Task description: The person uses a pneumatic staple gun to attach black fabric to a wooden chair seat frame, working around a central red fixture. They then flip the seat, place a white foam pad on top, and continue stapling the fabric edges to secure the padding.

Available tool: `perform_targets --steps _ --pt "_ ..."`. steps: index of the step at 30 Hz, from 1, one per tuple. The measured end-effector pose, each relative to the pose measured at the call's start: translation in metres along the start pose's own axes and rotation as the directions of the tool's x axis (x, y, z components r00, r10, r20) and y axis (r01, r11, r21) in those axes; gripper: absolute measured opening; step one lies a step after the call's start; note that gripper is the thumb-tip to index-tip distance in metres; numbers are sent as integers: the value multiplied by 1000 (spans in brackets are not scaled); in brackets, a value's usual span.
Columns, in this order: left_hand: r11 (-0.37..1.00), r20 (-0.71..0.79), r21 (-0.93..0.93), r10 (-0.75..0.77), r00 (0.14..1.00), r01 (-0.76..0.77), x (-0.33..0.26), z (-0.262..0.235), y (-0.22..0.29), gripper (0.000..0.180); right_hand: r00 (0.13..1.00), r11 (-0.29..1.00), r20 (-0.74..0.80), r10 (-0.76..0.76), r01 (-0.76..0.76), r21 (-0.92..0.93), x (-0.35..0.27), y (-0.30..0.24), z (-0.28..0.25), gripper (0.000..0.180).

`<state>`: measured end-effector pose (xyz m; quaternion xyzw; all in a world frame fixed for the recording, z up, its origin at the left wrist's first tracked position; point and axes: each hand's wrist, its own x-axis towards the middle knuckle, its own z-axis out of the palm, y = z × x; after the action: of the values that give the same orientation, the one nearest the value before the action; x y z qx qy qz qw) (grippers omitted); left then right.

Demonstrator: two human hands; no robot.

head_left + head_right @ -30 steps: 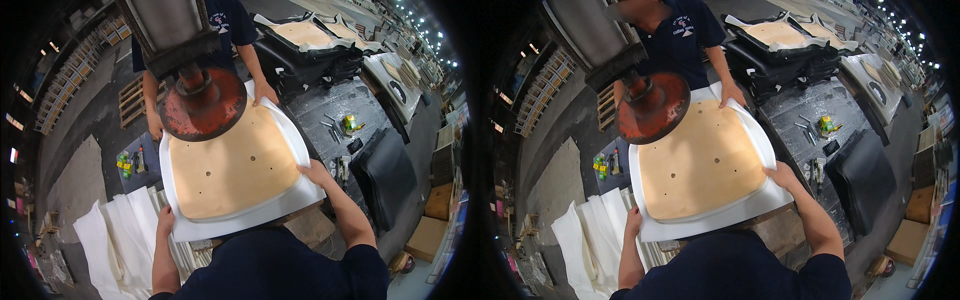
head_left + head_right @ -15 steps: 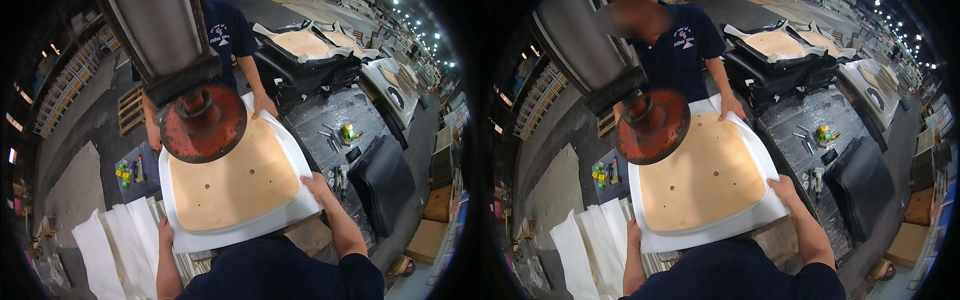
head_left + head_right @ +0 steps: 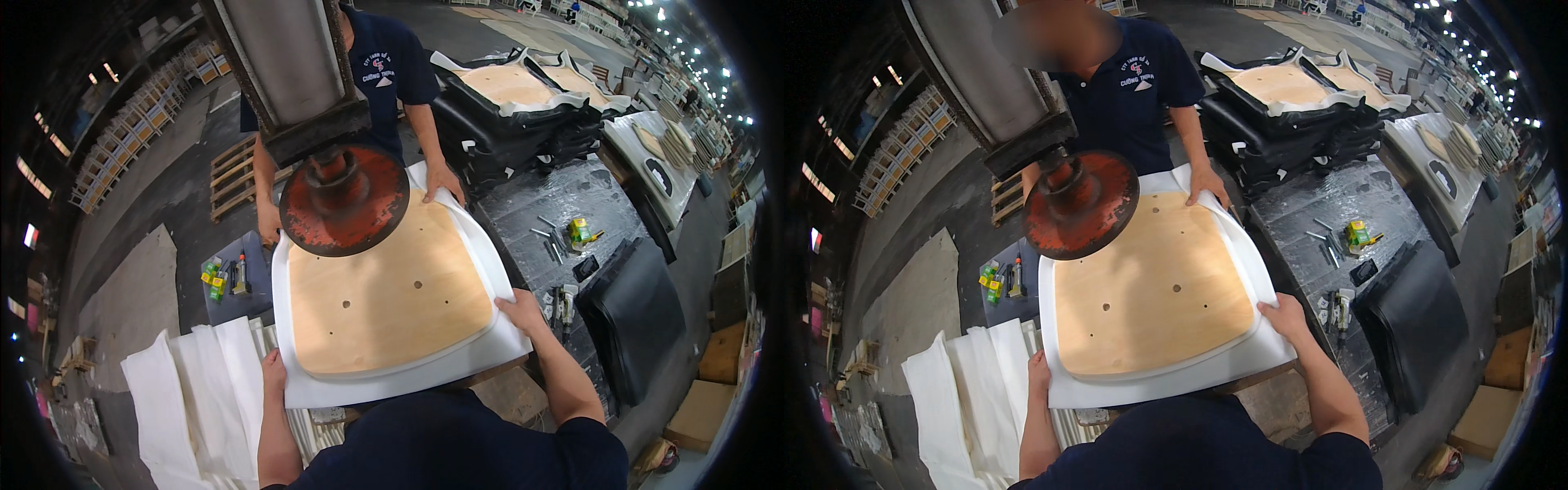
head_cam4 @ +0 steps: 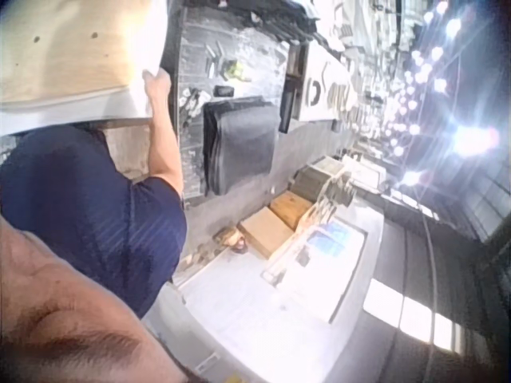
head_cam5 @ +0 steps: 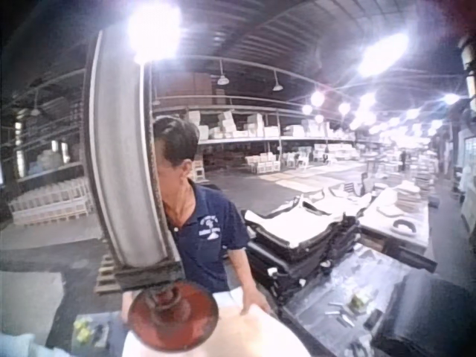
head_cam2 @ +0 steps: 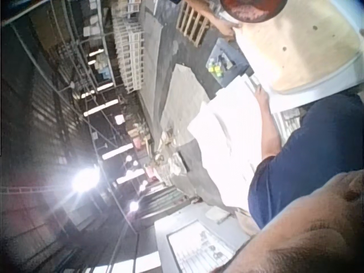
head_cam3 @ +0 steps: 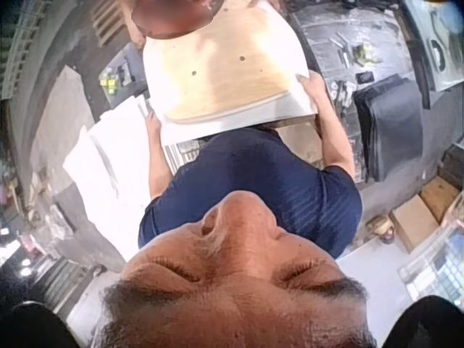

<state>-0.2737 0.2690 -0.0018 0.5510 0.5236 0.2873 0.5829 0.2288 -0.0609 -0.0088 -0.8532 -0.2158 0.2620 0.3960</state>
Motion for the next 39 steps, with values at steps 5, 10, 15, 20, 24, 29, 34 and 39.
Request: perform_targets --steps 5,10,15,20,24,29,34,39 --pt "965 44 -35 -259 965 261 -2 -2 7 31 991 978 6 133 -132 163 28 -9 -28 42" --pt "942 86 93 -331 940 323 10 4 19 37 978 940 105 181 -203 273 54 -3 -11 26" --pt "930 103 224 -320 942 292 3 -5 20 33 948 915 235 214 -279 292 64 0 -3 19" --pt "843 117 391 -443 889 369 8 -9 25 33 935 902 241 262 -325 284 68 6 1 34" --pt "848 66 512 -202 977 141 5 -7 18 32 919 915 307 246 -325 240 70 -1 0 29" --pt "556 74 823 96 993 -115 1 13 21 39 921 921 265 287 -341 188 67 -3 -5 31" --pt "408 143 884 232 962 -230 -6 11 22 37 918 917 304 254 -329 226 64 -6 -1 35" --pt "392 195 867 305 932 -309 -7 17 25 34 906 919 319 279 -348 184 63 -9 -5 39"
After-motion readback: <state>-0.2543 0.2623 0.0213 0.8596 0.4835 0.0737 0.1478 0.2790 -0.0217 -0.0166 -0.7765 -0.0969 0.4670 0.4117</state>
